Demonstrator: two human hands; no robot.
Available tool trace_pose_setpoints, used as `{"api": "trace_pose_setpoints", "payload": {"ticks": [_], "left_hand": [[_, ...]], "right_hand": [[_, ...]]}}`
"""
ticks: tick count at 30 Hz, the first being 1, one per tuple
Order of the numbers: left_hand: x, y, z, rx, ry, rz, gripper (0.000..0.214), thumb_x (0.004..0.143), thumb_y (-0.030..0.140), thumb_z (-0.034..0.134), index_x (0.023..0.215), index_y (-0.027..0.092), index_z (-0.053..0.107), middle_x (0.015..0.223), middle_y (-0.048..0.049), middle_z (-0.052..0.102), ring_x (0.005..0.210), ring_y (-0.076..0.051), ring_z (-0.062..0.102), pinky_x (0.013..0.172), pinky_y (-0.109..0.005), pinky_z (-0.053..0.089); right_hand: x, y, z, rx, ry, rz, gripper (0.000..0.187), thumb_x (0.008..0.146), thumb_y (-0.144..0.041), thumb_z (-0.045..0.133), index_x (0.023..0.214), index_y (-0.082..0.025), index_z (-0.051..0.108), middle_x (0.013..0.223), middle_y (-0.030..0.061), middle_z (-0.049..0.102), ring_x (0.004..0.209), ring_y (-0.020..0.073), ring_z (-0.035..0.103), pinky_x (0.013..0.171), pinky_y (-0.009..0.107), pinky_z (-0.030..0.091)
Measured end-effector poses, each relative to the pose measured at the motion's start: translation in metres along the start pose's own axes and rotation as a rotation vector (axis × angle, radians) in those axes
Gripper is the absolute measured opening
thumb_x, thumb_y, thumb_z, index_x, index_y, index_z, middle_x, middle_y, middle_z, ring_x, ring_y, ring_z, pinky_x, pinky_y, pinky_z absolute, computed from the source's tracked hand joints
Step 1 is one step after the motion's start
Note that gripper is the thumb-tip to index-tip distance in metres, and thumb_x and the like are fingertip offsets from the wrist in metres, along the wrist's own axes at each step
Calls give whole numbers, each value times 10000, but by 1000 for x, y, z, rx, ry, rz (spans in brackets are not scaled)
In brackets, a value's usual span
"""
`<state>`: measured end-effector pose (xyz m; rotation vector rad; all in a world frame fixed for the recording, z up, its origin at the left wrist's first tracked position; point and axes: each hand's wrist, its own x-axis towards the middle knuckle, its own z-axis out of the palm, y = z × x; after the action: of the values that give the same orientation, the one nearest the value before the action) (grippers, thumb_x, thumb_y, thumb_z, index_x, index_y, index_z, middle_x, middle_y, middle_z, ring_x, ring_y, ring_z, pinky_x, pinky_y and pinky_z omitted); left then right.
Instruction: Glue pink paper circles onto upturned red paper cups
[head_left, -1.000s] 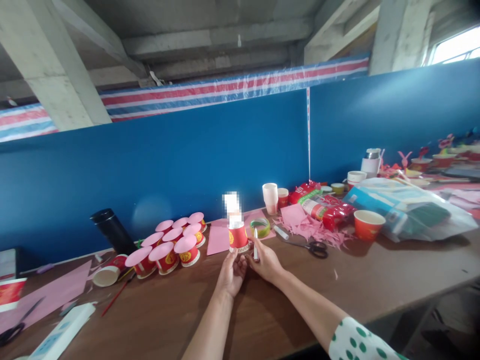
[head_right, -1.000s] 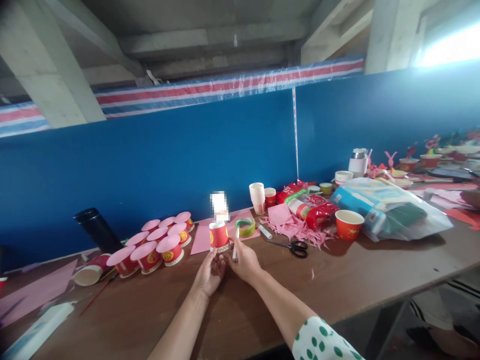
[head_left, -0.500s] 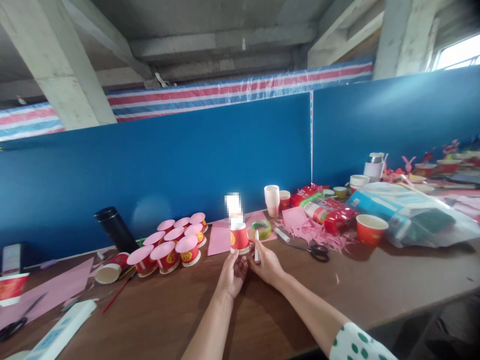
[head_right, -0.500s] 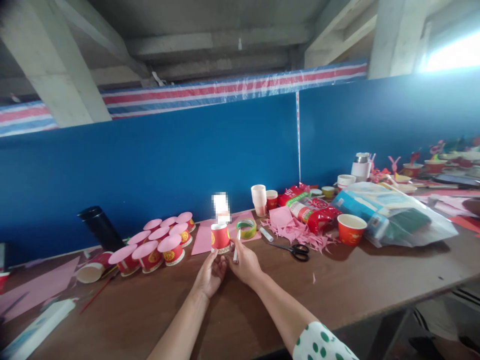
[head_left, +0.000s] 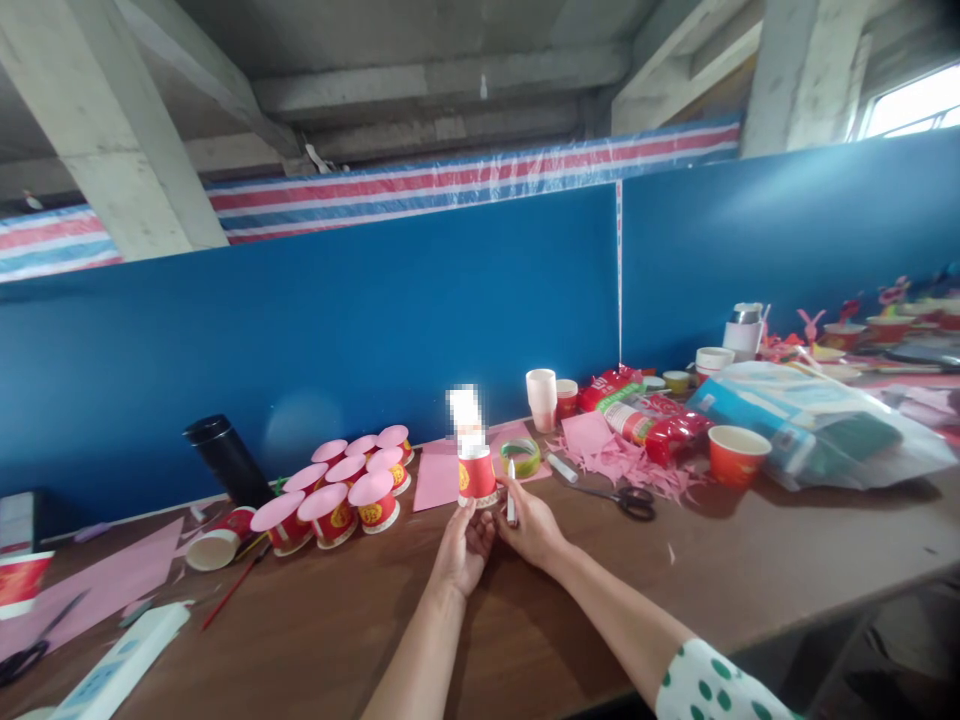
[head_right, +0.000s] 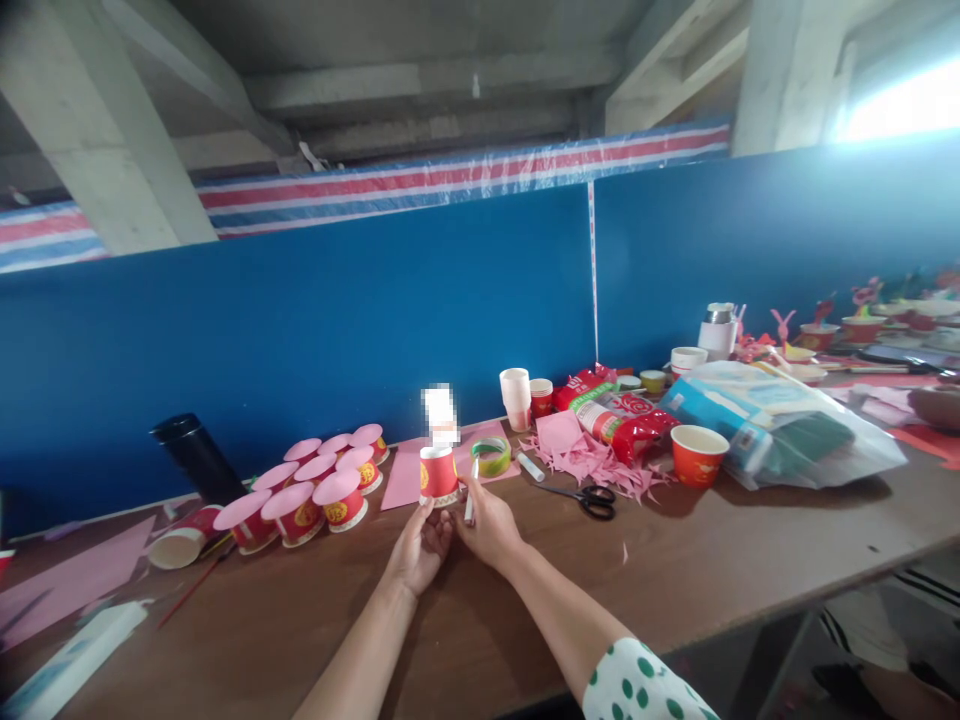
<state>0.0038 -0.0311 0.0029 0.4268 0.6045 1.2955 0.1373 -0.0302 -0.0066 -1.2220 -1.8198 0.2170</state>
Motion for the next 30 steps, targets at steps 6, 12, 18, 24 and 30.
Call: {"api": "trace_pose_setpoints", "payload": {"ticks": [6, 12, 18, 24, 30], "left_hand": [[-1, 0, 2, -2, -1, 0, 75, 725, 116, 607, 798, 127, 591, 688, -25, 659, 548, -81, 613, 500, -161, 516], [-1, 0, 2, 9, -19, -1, 87, 736, 118, 595, 823, 125, 590, 683, -23, 657, 551, -78, 611, 508, -162, 515], [-1, 0, 1, 19, -12, 4, 73, 740, 120, 591, 813, 122, 591, 656, -17, 649, 551, -79, 610, 516, -165, 515], [-1, 0, 1, 21, -16, -1, 66, 743, 117, 586, 808, 122, 597, 667, -21, 653, 555, -81, 611, 518, -167, 516], [0, -1, 0, 22, -22, -6, 70, 737, 121, 591, 807, 121, 592, 654, -21, 646, 549, -82, 609, 520, -166, 514]], "right_hand": [[-1, 0, 1, 6, -10, 3, 441, 746, -188, 504, 1175, -205, 401, 847, 22, 639, 671, 148, 600, 588, 215, 432], [-1, -1, 1, 19, -20, 14, 421, 759, -196, 502, 1170, -211, 410, 853, 23, 644, 655, 138, 604, 574, 203, 428], [-1, -2, -1, 12, -55, 46, 414, 766, -222, 499, 1171, -209, 409, 851, 18, 648, 669, 137, 604, 587, 199, 416], [0, -2, -2, 10, -70, 48, 432, 757, -201, 497, 1178, -210, 401, 853, 21, 645, 675, 137, 603, 589, 197, 412], [0, -2, -1, 8, -63, 38, 429, 757, -194, 492, 1175, -209, 396, 851, 18, 646, 671, 137, 598, 590, 197, 406]]}}
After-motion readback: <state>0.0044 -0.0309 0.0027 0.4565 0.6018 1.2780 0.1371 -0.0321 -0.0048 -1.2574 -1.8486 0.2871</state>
